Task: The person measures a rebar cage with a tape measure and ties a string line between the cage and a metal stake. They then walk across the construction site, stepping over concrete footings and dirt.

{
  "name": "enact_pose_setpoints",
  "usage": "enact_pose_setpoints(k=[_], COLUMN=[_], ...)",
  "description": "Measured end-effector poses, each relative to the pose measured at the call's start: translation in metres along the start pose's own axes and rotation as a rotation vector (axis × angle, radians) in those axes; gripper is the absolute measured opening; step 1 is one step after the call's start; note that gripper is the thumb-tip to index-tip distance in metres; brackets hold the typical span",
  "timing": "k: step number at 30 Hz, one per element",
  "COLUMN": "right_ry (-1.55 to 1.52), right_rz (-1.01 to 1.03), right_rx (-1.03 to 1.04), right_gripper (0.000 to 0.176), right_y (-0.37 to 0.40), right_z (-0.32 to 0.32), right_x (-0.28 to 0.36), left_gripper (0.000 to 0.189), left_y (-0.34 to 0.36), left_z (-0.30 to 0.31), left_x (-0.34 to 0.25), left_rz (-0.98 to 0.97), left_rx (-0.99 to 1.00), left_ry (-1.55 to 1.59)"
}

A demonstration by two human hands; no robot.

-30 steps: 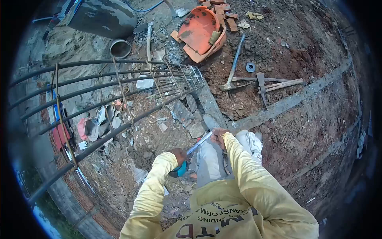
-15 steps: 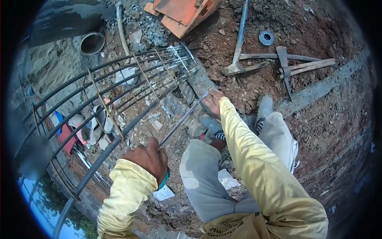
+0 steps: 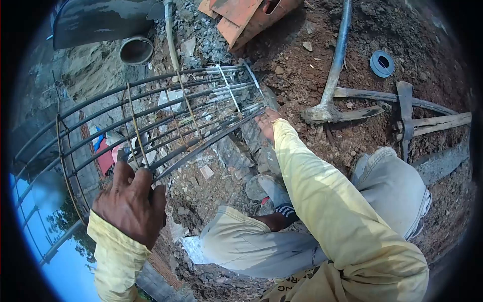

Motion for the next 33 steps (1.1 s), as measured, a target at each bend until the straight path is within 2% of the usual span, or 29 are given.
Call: enact_pose_setpoints(k=[1,8,12,17,33], right_ry=[0.008,0.103,0.104,0.088,0.063], right_rz=[-0.011,-0.091,-0.1,-0.114,-0.023], right_rx=[0.007,-0.064,-0.086,-0.035,0.0], right_gripper=[0.023,0.026,0.027,0.034,0.035], right_y=[-0.005,-0.024,-0.021,-0.029,-0.016], right_z=[-0.005,0.008,0.002,0.004,0.002], right_x=[0.001,-0.004,-0.013,-0.016,-0.024], left_gripper=[0.017,0.019,0.023,0.023,0.02], left_y=[0.0,-0.004,-0.003,0.0,0.004], left_z=[0.002,-0.018,-0.027,-0.034,-0.027], left_x=[0.003,0.021,0.027,0.028,0.029], left_rz=[0.018,0.214,0.274,0.267,0.251], left_rx=[-0.012,0.24,0.318,0.282,0.184], left_ry=[-0.006,-0.104,-0.103,-0.051,-0.012])
Point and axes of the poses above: each hand's wrist, its own y-axis away from the middle knuckle, its own z-axis out of the back of the hand, x = y × z, the point moved 10 cm from there along -y, towards the middle knuckle, and after that the axes turned 14 degrees about -z, right-handed, at the moved point
